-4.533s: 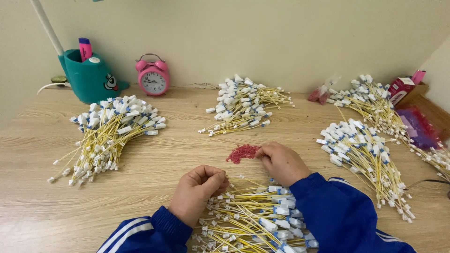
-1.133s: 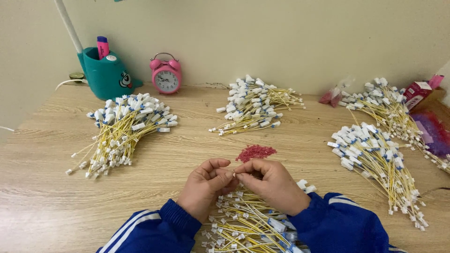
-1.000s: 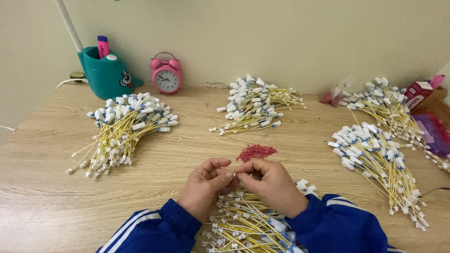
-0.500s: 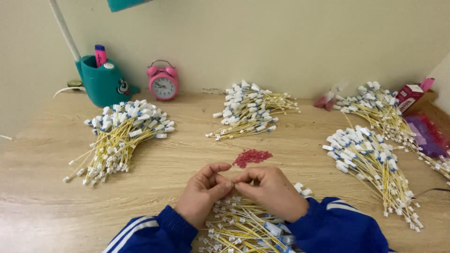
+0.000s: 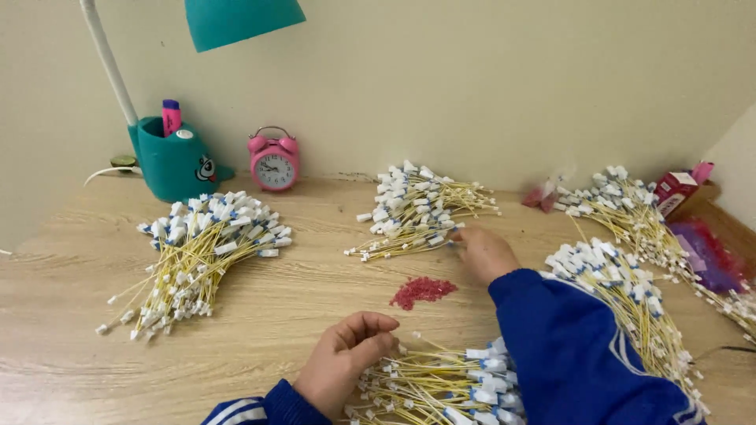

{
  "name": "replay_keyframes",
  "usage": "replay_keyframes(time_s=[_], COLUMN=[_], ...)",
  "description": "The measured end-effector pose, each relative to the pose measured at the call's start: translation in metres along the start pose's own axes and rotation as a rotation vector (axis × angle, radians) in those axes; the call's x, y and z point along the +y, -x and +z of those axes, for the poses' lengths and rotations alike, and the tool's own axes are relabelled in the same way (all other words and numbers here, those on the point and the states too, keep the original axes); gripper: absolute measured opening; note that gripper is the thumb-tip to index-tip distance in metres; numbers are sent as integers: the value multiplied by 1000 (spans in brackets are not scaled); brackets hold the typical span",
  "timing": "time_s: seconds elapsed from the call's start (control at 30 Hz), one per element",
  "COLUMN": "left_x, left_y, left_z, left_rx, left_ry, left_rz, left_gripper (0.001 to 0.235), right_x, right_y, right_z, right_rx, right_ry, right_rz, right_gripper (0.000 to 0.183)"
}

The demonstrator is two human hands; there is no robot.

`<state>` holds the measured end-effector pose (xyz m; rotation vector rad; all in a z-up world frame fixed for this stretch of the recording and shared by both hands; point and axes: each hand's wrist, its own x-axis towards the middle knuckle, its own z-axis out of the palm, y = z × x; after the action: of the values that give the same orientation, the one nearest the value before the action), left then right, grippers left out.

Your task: Attaching small red protective caps to the ends of pre-assembled wire bundles on a desk.

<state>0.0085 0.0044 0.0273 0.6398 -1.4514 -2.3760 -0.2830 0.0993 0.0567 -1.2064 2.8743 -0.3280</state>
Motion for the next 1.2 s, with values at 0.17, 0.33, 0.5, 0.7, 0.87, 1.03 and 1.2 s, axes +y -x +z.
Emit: replay_keyframes(time_s=[0.17,0.33,0.5,0.7,0.87,1.03,1.2], left_x=[-3,-7,-11,2,-3,-2,-12], left_y=[-4,-6,-9,-1,-8,-4,-9], left_z=[-4,-3,-3,3,2,0,-4], left_rx=[-17,-33,0,65,119,86,77], left_ry=[29,27,50,228,183,163,278], left_rz=[26,49,46,9,-9,25,38], left_gripper=[17,15,16,37,52,53,31], right_x=[12,7,24,1,-4,-15,-14], right_y=[-7,7,7,50,101,133,134], right_z=[15,-1,7,-26,-36,-33,-23], right_rx=[63,-23,21,13,109,53,111], right_ry=[58,36,-32,-85,-132,-168,-155], right_rz=[-145,-57,-263,-144,-261,-257,-345], right_gripper=[31,34,9,20,20,19,16])
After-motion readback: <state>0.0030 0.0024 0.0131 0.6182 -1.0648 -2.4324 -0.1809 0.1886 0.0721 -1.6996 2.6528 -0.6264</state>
